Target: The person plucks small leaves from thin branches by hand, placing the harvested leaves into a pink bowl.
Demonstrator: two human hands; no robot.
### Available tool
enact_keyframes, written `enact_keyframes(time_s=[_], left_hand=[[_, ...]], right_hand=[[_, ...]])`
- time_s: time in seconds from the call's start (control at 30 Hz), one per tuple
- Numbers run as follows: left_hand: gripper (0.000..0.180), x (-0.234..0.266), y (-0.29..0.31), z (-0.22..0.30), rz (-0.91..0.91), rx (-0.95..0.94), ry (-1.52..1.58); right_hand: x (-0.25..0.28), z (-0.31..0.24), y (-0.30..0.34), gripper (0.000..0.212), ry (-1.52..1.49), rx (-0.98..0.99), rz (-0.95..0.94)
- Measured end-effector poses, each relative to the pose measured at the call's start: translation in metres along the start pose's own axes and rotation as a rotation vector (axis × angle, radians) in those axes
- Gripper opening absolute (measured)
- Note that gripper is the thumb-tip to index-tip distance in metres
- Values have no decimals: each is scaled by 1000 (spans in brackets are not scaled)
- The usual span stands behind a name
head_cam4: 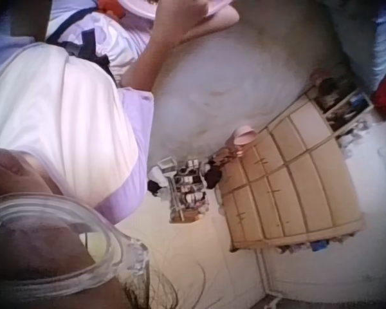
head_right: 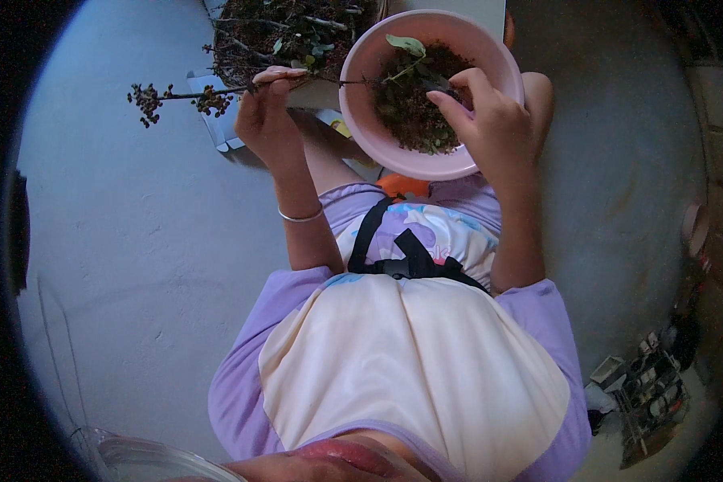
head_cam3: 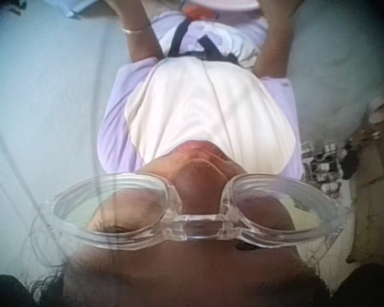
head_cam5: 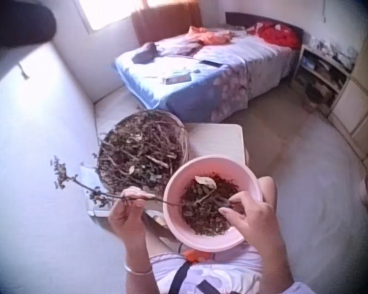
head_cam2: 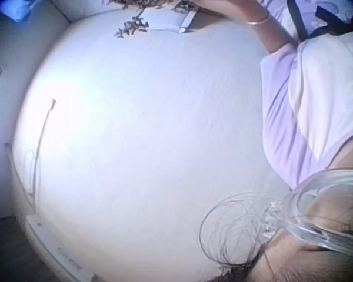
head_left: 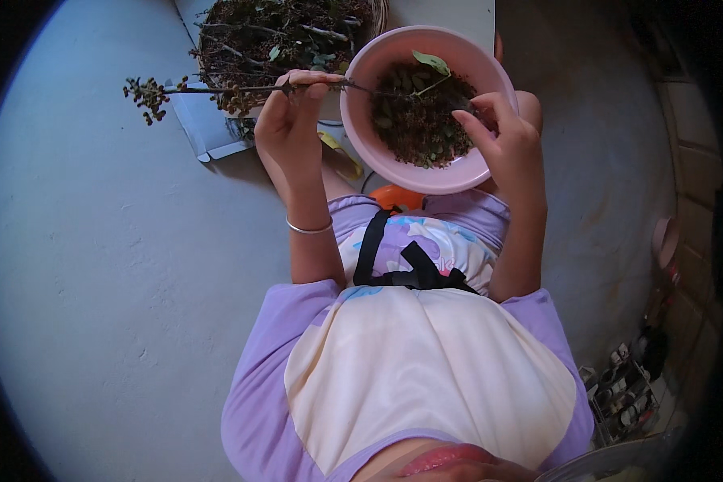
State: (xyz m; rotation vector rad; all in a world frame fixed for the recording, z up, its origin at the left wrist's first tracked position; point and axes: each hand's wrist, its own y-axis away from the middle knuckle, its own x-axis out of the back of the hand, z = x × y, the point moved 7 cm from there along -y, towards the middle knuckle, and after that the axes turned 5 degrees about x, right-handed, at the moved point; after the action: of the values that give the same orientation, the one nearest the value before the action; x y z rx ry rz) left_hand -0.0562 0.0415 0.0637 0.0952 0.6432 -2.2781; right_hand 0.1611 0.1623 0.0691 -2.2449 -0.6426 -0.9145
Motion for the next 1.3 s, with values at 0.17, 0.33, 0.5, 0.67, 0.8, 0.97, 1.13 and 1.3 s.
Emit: enact_keyframes(time_s=[0.17, 0.33, 0.5, 0.67, 0.8, 0.97, 1.13, 1.3], left_hand=[[3, 3, 0, 2, 9, -33, 44], [3, 11, -1, -4, 13, -41, -36], [2, 24, -2, -11, 7, -26, -151], [3, 34, -5, -7, -12, -140, -173], [4, 38, -12, 8, -30, -158, -318], [6, 33, -21, -2, -104, -149, -411], [6, 24, -34, -25, -244, -86, -450], [10, 14, -40, -28, -347, 22, -435]], right_hand=[[4, 6, -2, 27, -199, -49, 9], [-23, 33, 6, 27, -581, -187, -88], [-47, 34, 11, 25, -946, -279, -271], [-84, 12, 42, 21, -908, -218, -551], [-144, 20, 97, 17, -264, -22, -823], [-221, 35, 150, 26, 134, 82, -877], [-284, 72, 171, 29, 113, -44, -1002], [-287, 89, 163, 24, -35, -28, -853]])
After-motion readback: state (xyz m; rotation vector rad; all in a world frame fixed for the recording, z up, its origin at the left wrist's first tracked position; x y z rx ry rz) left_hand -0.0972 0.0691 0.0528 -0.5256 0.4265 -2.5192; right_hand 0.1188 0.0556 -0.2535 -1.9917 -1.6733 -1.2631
